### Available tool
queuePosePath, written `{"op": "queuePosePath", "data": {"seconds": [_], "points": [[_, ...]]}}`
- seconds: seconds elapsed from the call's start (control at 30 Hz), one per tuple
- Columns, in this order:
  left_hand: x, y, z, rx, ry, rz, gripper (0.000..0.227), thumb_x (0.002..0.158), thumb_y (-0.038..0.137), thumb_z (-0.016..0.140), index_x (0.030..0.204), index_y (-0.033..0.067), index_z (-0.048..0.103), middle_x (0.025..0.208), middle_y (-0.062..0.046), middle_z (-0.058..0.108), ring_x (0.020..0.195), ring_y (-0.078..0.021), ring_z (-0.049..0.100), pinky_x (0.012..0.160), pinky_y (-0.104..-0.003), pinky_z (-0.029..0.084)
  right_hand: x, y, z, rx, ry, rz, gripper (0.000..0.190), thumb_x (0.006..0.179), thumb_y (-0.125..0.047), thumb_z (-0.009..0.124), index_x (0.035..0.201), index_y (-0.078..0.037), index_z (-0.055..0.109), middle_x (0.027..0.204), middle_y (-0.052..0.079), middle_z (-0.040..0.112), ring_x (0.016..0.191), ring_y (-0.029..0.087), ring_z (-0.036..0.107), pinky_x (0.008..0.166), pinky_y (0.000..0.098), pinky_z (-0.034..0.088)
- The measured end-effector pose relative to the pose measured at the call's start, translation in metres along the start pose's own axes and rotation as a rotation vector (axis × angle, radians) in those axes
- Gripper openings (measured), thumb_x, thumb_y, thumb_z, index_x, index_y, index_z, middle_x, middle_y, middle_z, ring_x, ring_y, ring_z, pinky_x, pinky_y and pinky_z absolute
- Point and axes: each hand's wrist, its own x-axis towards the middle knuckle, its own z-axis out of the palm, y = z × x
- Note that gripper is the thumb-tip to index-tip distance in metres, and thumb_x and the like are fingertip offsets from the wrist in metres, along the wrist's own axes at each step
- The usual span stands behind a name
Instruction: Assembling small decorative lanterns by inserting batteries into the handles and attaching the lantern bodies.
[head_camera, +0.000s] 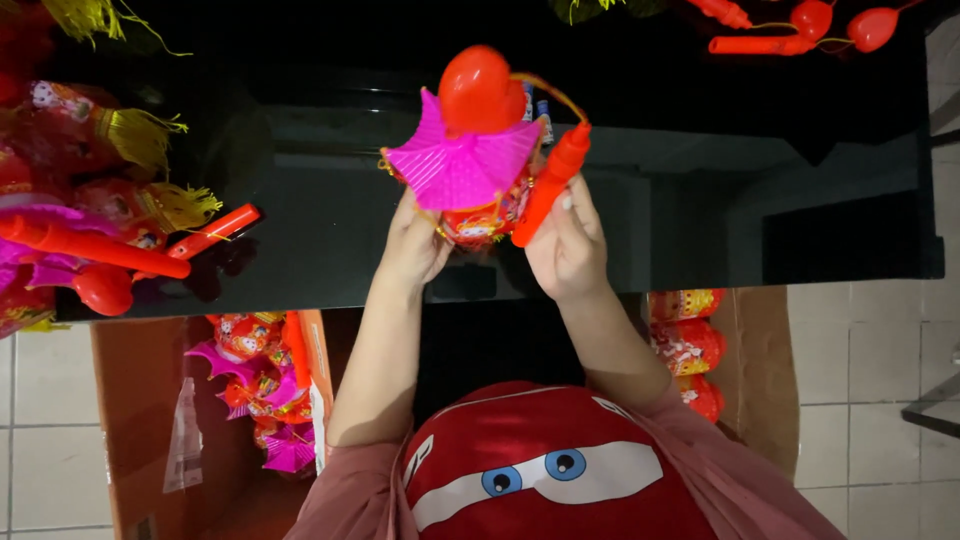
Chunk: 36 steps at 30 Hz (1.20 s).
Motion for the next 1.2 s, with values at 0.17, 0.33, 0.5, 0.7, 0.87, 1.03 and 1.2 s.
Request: {"op": "queuePosePath", "data": {"seconds": [0.17, 0.33, 0.5, 0.7, 0.87, 1.03, 1.2], "points": [[0.006, 0.035, 0.070, 0.033, -0.075, -0.055, 0.051, 0.114, 0.033, 0.044, 0.159, 0.0107, 0.033, 0.153, -0.024, 0.047, 0.142, -0.0437, 0.047, 0.111, -0.068, 0.041, 0.002, 0.002, -0.014, -0.021, 0.006, 0.021, 0.041, 0.112, -0.033, 0.045, 0.146, -0.010, 0.042, 0.151, 0.018, 0.049, 0.141, 0.034, 0.049, 0.121, 0.0542, 0.040], [0.005, 0.042, 0.082, 0.123, -0.143, -0.108, 0.064, 0.114, 0.036, 0.045, 0.167, 0.0150, 0.016, 0.167, -0.017, 0.031, 0.153, -0.0358, 0.033, 0.118, -0.064, 0.031, 0.004, -0.009, -0.002, -0.034, 0.026, 0.027, 0.037, 0.112, -0.036, 0.043, 0.142, -0.014, 0.043, 0.147, 0.013, 0.053, 0.139, 0.029, 0.052, 0.121, 0.0500, 0.041], [0.013, 0.026, 0.077, 0.240, -0.172, 0.005, 0.114, 0.070, 0.014, 0.097, 0.160, 0.0043, 0.028, 0.151, -0.023, 0.047, 0.140, -0.0364, 0.050, 0.113, -0.058, 0.043, 0.003, -0.010, -0.010, -0.044, 0.056, 0.085, 0.030, 0.112, -0.035, 0.045, 0.135, -0.015, 0.046, 0.140, 0.009, 0.057, 0.132, 0.026, 0.056, 0.117, 0.0494, 0.046], [0.017, 0.070, 0.136, 0.463, 0.066, -0.141, 0.088, 0.081, 0.006, 0.091, 0.153, 0.0021, 0.040, 0.129, -0.019, 0.062, 0.120, -0.0263, 0.061, 0.101, -0.048, 0.057, -0.007, 0.005, -0.049, -0.100, 0.071, 0.139, 0.030, 0.108, -0.025, 0.055, 0.133, -0.010, 0.047, 0.137, 0.014, 0.057, 0.129, 0.030, 0.057, 0.111, 0.0550, 0.049], [0.013, 0.089, 0.124, 0.650, -0.082, -0.074, 0.085, 0.072, 0.006, 0.094, 0.144, 0.0086, 0.050, 0.133, -0.014, 0.061, 0.126, -0.0241, 0.057, 0.108, -0.047, 0.048, -0.003, -0.010, -0.055, -0.253, 0.000, 0.037, 0.036, 0.097, -0.010, 0.068, 0.128, -0.003, 0.050, 0.129, 0.016, 0.061, 0.123, 0.030, 0.061, 0.108, 0.0534, 0.052], [0.028, 0.117, 0.140, 0.823, -0.381, 0.132, 0.090, 0.073, 0.015, 0.098, 0.144, 0.0054, 0.043, 0.148, -0.026, 0.046, 0.143, -0.0388, 0.044, 0.120, -0.058, 0.033, 0.010, -0.035, -0.057, -0.658, -0.300, -0.328, 0.031, 0.090, -0.008, 0.078, 0.113, 0.007, 0.062, 0.124, 0.030, 0.059, 0.130, 0.049, 0.053, 0.109, 0.0748, 0.039], [0.027, 0.112, 0.123, 1.027, -0.557, 0.359, 0.071, 0.091, 0.028, 0.087, 0.148, 0.0129, 0.048, 0.163, -0.030, 0.022, 0.150, -0.0574, 0.031, 0.123, -0.064, 0.033, 0.007, -0.043, -0.054, -0.761, -0.433, -0.619, 0.023, 0.084, -0.010, 0.086, 0.093, 0.005, 0.072, 0.129, 0.040, 0.058, 0.136, 0.060, 0.046, 0.112, 0.0782, 0.032]]}}
